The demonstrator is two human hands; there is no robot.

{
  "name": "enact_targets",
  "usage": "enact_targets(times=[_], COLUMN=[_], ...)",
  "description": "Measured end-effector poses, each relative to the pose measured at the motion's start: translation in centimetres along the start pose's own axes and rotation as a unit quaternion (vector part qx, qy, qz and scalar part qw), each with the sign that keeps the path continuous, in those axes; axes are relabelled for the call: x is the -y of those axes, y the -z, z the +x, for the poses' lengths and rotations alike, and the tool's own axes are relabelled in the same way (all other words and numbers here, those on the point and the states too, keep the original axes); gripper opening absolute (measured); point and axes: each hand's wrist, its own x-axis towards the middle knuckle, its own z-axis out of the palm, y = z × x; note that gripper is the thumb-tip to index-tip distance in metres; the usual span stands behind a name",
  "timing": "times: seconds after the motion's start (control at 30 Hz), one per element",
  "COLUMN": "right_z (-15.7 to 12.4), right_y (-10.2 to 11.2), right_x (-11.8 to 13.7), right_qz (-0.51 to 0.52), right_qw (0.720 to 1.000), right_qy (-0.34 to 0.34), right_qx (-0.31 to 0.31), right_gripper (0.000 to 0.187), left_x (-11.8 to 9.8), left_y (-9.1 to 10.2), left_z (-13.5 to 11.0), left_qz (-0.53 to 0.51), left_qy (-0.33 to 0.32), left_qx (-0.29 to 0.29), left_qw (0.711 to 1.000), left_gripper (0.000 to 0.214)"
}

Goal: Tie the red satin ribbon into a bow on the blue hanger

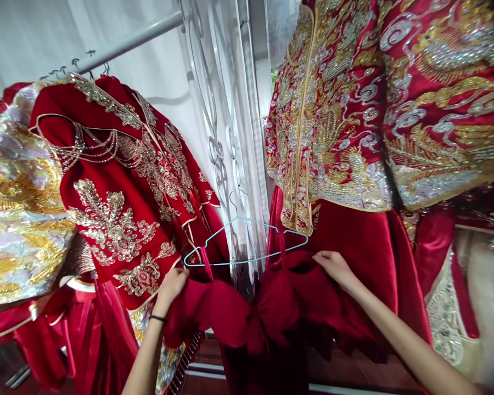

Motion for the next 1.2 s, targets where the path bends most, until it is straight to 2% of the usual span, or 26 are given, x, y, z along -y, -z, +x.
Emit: enact_targets(times=[0.1, 0.23, 0.43, 0.53, 0.8, 1.1, 1.2], right_z=[1.4, 2.5, 3.0, 3.2, 3.9, 4.4, 4.7], right_y=[0.5, 1.0, 1.8, 1.6, 0.8, 0.5, 0.4], right_x=[1.8, 3.3, 3.4, 3.8, 6.2, 8.3, 9.1], right_qz=[-0.02, -0.035, -0.036, -0.058, -0.185, -0.297, -0.326], right_qw=[0.999, 0.998, 0.996, 0.994, 0.972, 0.937, 0.925], right_qy=[0.034, 0.058, 0.069, 0.084, 0.136, 0.185, 0.195], right_qx=[-0.004, -0.02, -0.038, -0.038, -0.055, -0.013, 0.002], right_gripper=[0.025, 0.028, 0.031, 0.029, 0.032, 0.029, 0.028], left_x=[-1.5, -2.2, -2.0, -2.8, -6.7, -7.6, -8.3], left_y=[1.0, 2.7, 4.7, 4.7, 3.2, 2.5, 2.6], left_z=[1.5, 2.6, 2.9, 3.0, 2.7, 3.2, 3.4], left_qz=[0.123, 0.151, 0.171, 0.168, 0.22, 0.217, 0.218], left_qy=[0.034, 0.04, 0.035, 0.026, -0.047, -0.06, -0.074], left_qx=[0.023, 0.018, 0.022, 0.025, 0.05, 0.054, 0.071], left_qw=[0.992, 0.988, 0.984, 0.985, 0.973, 0.973, 0.971], left_gripper=[0.022, 0.027, 0.034, 0.032, 0.029, 0.029, 0.029])
